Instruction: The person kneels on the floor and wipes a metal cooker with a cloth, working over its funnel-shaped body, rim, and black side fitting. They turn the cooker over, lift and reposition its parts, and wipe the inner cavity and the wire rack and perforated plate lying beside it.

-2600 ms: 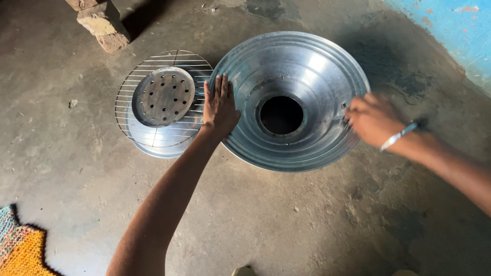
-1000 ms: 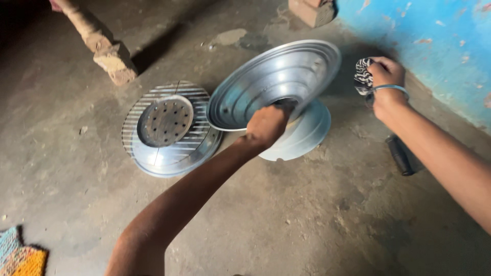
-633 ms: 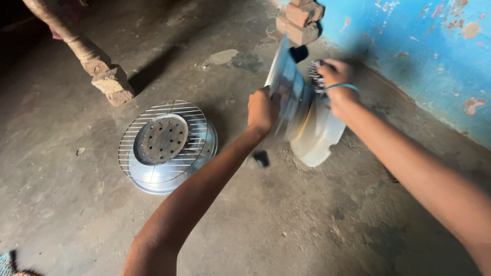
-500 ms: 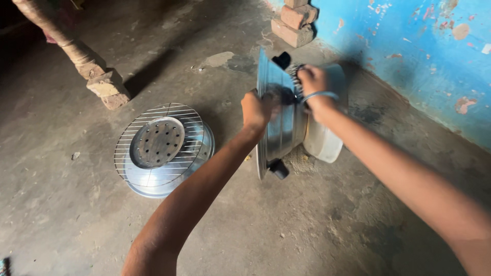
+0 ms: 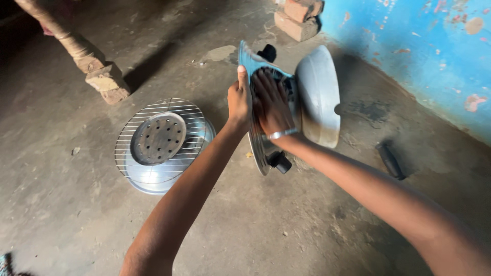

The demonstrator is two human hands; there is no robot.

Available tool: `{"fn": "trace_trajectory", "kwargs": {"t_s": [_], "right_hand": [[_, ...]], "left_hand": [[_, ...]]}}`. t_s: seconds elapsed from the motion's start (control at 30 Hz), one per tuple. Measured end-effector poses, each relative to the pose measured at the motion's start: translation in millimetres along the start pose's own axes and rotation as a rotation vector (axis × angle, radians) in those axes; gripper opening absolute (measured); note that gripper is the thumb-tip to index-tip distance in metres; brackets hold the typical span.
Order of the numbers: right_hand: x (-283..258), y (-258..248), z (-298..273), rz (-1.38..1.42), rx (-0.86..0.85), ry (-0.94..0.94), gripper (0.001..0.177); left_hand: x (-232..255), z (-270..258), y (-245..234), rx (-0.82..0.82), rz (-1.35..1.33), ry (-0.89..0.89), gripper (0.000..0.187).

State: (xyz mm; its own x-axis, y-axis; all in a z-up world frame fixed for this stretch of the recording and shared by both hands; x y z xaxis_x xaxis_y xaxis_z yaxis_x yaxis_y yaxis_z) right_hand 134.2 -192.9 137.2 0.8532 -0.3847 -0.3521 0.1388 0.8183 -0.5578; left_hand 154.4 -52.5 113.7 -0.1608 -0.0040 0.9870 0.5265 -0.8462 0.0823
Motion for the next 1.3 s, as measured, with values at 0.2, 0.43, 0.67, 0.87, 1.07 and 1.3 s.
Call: {"fn": "trace_trajectory", "kwargs": {"t_s": [0.2,0.43,0.67,0.87,1.07,1.3], "right_hand": [[59.4,45.9,68.7,0.017,-0.026,0.252,0.044],[80.7,60.2,74.2,0.119,-0.344,0.576,0.04],[-31.6,4.0,-45.5,-0.071,-0.129,-0.186,0.049],[1.2,21.7,-20.2,-0.201,-0.137,-0.009,0.061],[108.1,51.2,72.8,0.011,-0.23,0.486,0.048],[38.4,13.4,17.2,-0.074,0.052,0.169,0.045]], "left_hand": [[12.3,1.8,-18.2,0.028,0.302,0.049,0.082],[20.0,-4.9,-10.9,0.093,0.377,0.102,0.077],[14.2,25.6,-34.5,0.192,0.309,0.039,0.076],[19.1,25.2,-43.7,0.179,0.421,0.017,0.075],[31.3,1.3,-17.1,0.113,0.429,0.106,0.071],[37.7,4.8,-16.2,0.176,0.473,0.047,0.071]]}}
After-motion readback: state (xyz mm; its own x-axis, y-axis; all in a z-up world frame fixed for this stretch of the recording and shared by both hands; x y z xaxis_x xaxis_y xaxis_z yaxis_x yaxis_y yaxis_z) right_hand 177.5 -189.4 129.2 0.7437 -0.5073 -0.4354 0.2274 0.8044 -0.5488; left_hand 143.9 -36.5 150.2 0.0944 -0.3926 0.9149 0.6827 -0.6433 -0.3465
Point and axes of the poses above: each hand's wrist, its own z-axis towards the middle knuckle, its own y-axis out of the palm, x = y × z, the point moved 7 cm from there along z, towards the middle knuckle, and after that the axes turned 1 degree about y, right-handed, at the moved point
